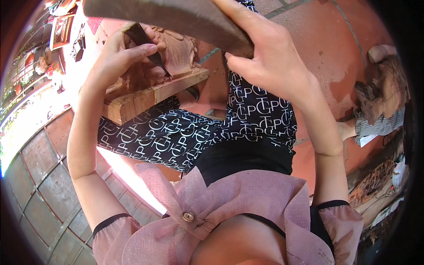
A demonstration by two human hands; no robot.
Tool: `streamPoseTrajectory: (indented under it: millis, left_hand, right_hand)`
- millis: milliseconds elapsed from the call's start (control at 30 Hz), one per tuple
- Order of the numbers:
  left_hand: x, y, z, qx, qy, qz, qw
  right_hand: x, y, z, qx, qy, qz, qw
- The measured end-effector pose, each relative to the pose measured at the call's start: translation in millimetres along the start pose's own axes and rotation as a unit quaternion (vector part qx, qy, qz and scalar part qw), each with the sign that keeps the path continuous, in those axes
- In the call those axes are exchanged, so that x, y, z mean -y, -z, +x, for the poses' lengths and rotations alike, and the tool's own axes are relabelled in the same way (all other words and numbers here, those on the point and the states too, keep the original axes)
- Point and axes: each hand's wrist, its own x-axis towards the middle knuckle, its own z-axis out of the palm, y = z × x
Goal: The person carves a wooden block using a chisel and mallet. They hold the chisel in one hand and strike it with the mallet to shape the wood, occasionally adjusting the block's position.
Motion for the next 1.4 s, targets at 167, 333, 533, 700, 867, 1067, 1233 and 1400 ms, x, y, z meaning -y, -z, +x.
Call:
streamPoseTrajectory:
  millis: [167,333,533,700,867,1067,1233,1400]
  left_hand:
    - [4,-1,1,-0.026,0.009,0.015,0.999]
    - [8,6,6,0.015,0.011,0.031,0.999]
    - [-15,-8,3,0.013,0.055,0.022,0.998]
    - [-7,-10,5,0.027,0.012,-0.005,1.0]
    - [-21,-11,-13,0.09,-0.193,-0.091,0.973]
    - [-2,24,-24,0.019,-0.112,-0.094,0.989]
    - [-6,17,-45,-0.018,-0.13,-0.102,0.986]
    - [-6,6,-52,-0.038,-0.109,-0.043,0.992]
  right_hand:
    - [4,13,8,0.031,0.0,-0.077,0.997]
    - [6,15,8,-0.003,0.024,-0.034,0.999]
    - [-8,11,1,0.002,0.025,-0.042,0.999]
    - [-5,12,-7,0.042,-0.048,-0.106,0.992]
    - [-12,-4,-20,-0.031,-0.015,0.006,0.999]
    - [-15,-7,-34,-0.039,-0.022,0.031,0.999]
    - [-6,-9,-36,-0.009,-0.027,0.042,0.999]
    - [0,-11,-37,-0.014,-0.026,0.055,0.998]
